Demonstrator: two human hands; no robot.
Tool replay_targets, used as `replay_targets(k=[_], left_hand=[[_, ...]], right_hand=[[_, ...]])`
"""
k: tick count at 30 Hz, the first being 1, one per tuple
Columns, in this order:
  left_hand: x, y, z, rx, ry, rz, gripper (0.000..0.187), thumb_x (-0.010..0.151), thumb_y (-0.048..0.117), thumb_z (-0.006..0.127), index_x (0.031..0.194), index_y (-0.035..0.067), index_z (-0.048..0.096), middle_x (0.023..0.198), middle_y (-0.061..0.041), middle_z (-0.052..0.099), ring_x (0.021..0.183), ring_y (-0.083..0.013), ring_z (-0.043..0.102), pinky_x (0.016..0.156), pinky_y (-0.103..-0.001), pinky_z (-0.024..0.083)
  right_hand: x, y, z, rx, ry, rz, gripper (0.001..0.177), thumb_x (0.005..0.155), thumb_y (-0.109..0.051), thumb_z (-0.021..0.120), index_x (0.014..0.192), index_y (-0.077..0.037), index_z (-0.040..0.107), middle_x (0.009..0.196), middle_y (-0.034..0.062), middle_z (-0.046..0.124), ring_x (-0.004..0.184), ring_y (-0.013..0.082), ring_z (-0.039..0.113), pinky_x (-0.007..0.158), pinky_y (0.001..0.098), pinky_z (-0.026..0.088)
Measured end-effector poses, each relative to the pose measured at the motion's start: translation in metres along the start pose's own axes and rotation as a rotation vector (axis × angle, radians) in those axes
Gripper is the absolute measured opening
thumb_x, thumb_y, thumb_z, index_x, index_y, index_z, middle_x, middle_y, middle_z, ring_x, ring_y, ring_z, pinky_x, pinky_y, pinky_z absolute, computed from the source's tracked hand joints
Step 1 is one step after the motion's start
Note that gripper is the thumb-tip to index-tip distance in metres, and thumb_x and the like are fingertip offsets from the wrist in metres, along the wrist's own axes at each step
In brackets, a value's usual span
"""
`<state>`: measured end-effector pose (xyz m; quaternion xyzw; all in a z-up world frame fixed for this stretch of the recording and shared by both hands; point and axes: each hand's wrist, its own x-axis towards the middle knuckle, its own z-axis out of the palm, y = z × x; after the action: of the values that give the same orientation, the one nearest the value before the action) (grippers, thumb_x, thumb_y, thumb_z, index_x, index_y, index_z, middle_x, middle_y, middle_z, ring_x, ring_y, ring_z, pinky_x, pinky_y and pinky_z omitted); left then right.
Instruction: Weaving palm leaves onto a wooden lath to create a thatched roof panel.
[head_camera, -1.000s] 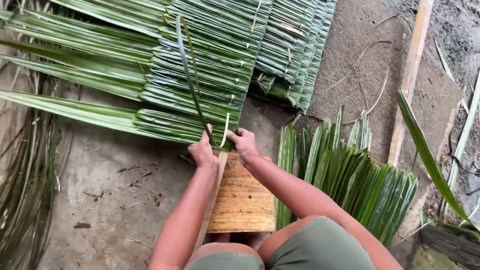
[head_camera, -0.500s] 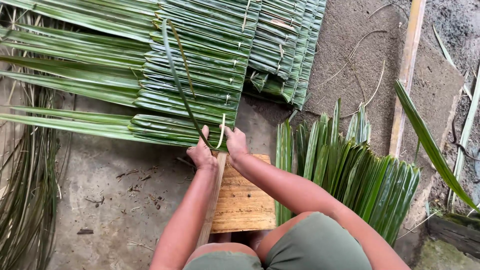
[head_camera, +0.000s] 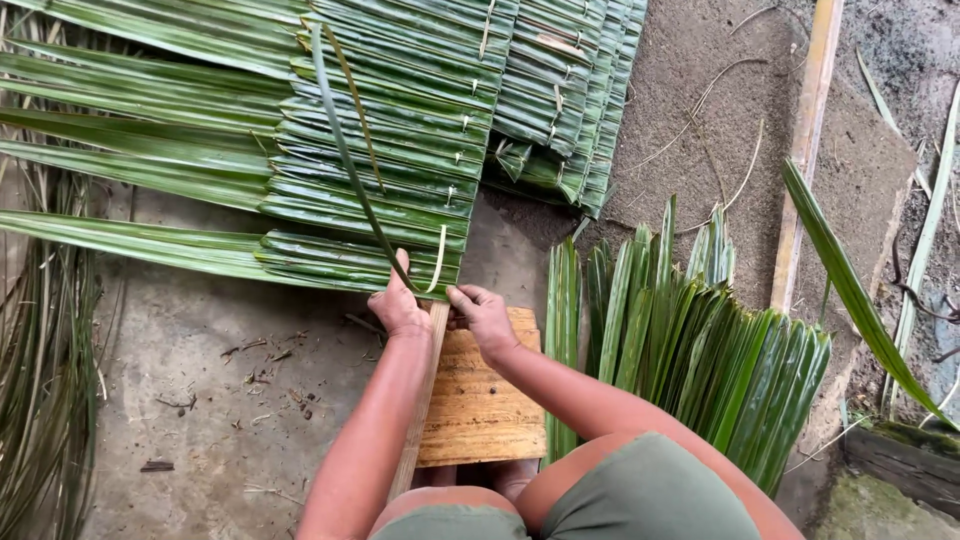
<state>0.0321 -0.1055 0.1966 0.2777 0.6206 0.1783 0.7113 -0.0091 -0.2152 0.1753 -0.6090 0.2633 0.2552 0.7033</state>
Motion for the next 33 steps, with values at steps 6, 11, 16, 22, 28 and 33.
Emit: replay_targets(k=[6, 11, 16, 22, 28, 33], left_hand=[[-0.005, -0.001, 0.001, 0.009, 0.001, 0.018, 0.061, 0.064, 0.021, 0.101, 0.092, -0.008, 0.056, 0.084, -0.013, 0.056, 0.081, -0.0189, 0.062, 0.072, -0.034, 0.053], [-0.013, 0.0, 0.006, -0.025, -0.038, 0.0, 0.059, 0.065, 0.019, 0.1, 0.093, -0.011, 0.058, 0.085, -0.013, 0.057, 0.079, -0.0199, 0.063, 0.073, -0.035, 0.055], [-0.014, 0.003, 0.007, -0.061, -0.041, 0.008, 0.057, 0.063, 0.016, 0.101, 0.09, -0.01, 0.058, 0.078, -0.013, 0.056, 0.073, -0.0211, 0.065, 0.066, -0.033, 0.057], [-0.005, -0.004, 0.004, -0.053, -0.012, 0.059, 0.058, 0.063, 0.019, 0.102, 0.085, -0.012, 0.057, 0.08, -0.016, 0.056, 0.075, -0.0198, 0.063, 0.059, -0.042, 0.045], [-0.019, 0.01, 0.009, -0.066, -0.034, 0.056, 0.046, 0.069, 0.014, 0.098, 0.087, -0.012, 0.064, 0.078, -0.017, 0.065, 0.071, -0.0235, 0.072, 0.063, -0.036, 0.06], [-0.029, 0.022, 0.013, -0.047, -0.065, 0.1, 0.044, 0.068, 0.017, 0.098, 0.083, -0.01, 0.066, 0.078, -0.017, 0.067, 0.069, -0.0222, 0.072, 0.063, -0.036, 0.062]], right_hand=[[0.027, 0.021, -0.003, 0.031, 0.043, -0.096, 0.02, 0.094, -0.026, 0.077, 0.083, -0.01, 0.074, 0.068, 0.006, 0.069, 0.059, 0.0131, 0.069, 0.057, 0.029, 0.062], [0.048, 0.04, -0.011, 0.026, 0.06, -0.127, 0.022, 0.097, -0.027, 0.073, 0.082, -0.011, 0.073, 0.069, 0.0035, 0.067, 0.061, 0.011, 0.066, 0.059, 0.0288, 0.061], [0.047, 0.037, -0.01, 0.025, 0.041, -0.163, 0.019, 0.1, -0.025, 0.069, 0.086, -0.013, 0.071, 0.075, -0.0023, 0.063, 0.068, 0.0061, 0.062, 0.064, 0.0253, 0.06], [0.035, 0.007, -0.013, 0.035, -0.015, -0.101, 0.012, 0.099, -0.022, 0.067, 0.104, -0.011, 0.071, 0.094, 0.0015, 0.065, 0.091, 0.0133, 0.061, 0.087, 0.0346, 0.057], [0.083, 0.042, -0.008, 0.473, -0.129, 0.201, 0.046, 0.078, -0.006, 0.071, 0.123, -0.016, 0.072, 0.115, 0.0074, 0.07, 0.106, 0.0229, 0.064, 0.101, 0.0369, 0.048], [0.071, 0.026, -0.007, 0.577, -0.111, 0.245, 0.059, 0.072, 0.001, 0.068, 0.13, -0.012, 0.068, 0.118, 0.0104, 0.068, 0.107, 0.0242, 0.063, 0.099, 0.0352, 0.048]])
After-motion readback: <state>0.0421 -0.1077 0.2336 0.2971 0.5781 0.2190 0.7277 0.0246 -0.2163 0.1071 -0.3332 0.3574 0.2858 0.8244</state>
